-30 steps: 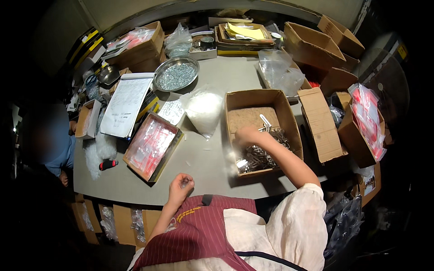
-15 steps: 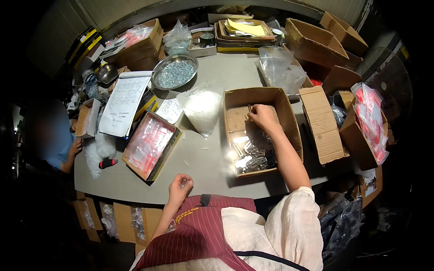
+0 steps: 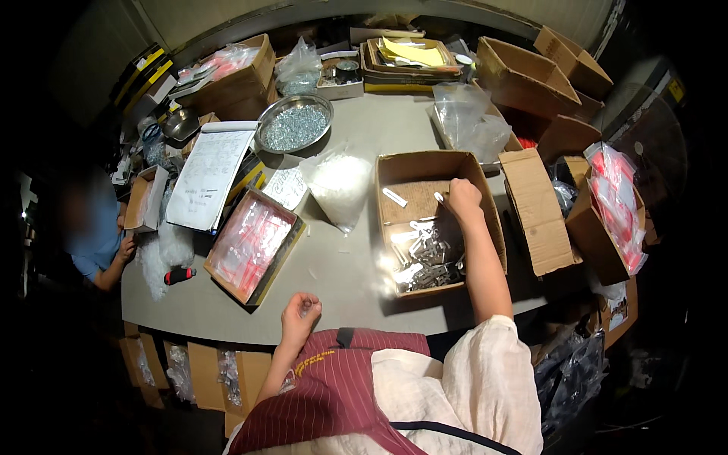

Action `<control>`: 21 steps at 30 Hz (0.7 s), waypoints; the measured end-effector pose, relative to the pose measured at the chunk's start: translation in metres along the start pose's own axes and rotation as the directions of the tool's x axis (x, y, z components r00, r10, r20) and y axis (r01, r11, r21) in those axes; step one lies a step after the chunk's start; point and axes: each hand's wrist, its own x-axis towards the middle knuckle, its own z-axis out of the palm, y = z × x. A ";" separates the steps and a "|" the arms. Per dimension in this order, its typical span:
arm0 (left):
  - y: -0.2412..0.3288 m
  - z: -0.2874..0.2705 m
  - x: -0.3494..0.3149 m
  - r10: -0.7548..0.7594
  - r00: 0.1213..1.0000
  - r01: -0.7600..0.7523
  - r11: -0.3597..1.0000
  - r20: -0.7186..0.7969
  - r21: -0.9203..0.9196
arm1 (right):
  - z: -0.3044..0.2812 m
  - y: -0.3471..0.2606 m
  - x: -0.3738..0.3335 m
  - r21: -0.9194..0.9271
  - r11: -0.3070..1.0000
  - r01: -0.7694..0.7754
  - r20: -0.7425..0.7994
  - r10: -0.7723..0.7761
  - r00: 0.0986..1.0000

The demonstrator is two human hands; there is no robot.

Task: The person picks small metal hardware pieces from a cardboard box and places them into clear plastic bags on the table. The person repeats this process, handling the hardware one at a time and occasionally adjusting the bags.

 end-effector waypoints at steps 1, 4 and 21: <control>-0.003 -0.001 -0.001 0.011 1.000 -0.011 1.000 -0.012 0.012 | -0.011 -0.004 -0.004 -0.004 0.999 -0.041 0.093 0.041 0.995; -0.015 -0.003 0.002 0.021 1.000 -0.020 0.998 -0.007 0.067 | -0.007 0.003 -0.007 -0.012 0.997 -0.079 0.191 0.080 0.978; -0.015 -0.002 0.010 0.034 0.997 -0.036 0.999 0.063 0.028 | 0.007 -0.074 0.024 0.410 0.901 0.143 0.010 -0.161 0.987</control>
